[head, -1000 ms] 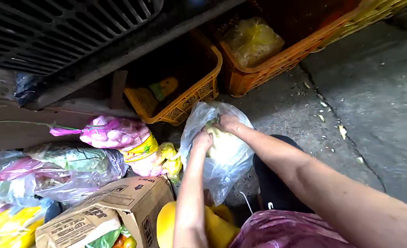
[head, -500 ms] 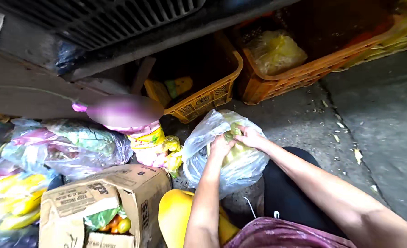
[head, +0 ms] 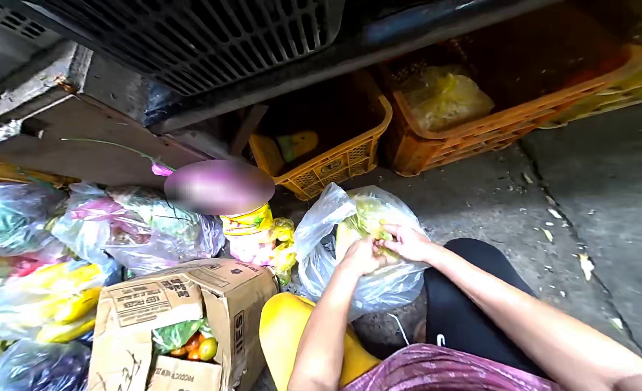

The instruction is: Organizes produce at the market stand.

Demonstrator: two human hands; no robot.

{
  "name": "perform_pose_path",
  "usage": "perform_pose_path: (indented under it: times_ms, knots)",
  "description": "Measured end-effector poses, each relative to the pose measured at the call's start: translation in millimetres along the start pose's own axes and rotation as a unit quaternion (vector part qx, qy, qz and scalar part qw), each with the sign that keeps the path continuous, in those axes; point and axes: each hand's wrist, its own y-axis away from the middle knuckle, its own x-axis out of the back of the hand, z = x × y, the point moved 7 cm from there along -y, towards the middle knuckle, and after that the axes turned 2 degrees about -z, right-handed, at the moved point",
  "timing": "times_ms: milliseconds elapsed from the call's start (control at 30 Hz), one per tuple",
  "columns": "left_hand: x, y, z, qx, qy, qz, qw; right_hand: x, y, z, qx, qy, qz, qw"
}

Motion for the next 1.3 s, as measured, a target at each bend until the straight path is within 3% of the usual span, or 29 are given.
perform_pose_path:
  times_ms: [100, 233, 367, 500, 567, 700, 1033, 1100, 1200, 1300]
  knots:
    - [-4, -6, -5, 0.031, 0.022, 0.072, 0.997, -5, -2, 5, -0.008, -0.013, 0.004, 1.000]
    - [8, -3, -16, 0.000, 0.141, 0.142, 0.980, -7, -9, 11, 0.017, -0.064, -0.014, 0.998]
    - [2, -9, -32, 0.015, 0.265, 0.149, 0.953, -7, -21, 14, -0.042, 0.034, -0.044, 0.998]
    - [-11, -5, -42, 0.037, 0.464, 0.221, 0.857, -14, -25, 13, -0.064, 0.063, -0.074, 0.993]
    - [-12, -3, -42, 0.049, 0.506, 0.252, 0.824, -16, -25, 13, -0.055, 0.060, -0.074, 0.994]
    - [-8, -3, -39, 0.048, 0.450, 0.251, 0.856, -17, -20, 13, -0.041, 0.043, -0.037, 0.998]
    - [-11, 0, -28, 0.006, 0.475, 0.180, 0.861, -18, -32, 3, -0.063, 0.077, -0.011, 0.995]
    - [-5, 3, -29, 0.031, 0.458, 0.171, 0.872, -17, -38, 1, -0.049, 0.089, -0.027, 0.994]
    - [13, 5, -26, 0.063, 0.336, 0.141, 0.929, -4, -42, 8, -0.032, 0.065, -0.016, 0.997]
    - [14, -1, -11, 0.072, 0.141, 0.095, 0.983, 16, -48, 18, -0.026, 0.020, 0.039, 0.999]
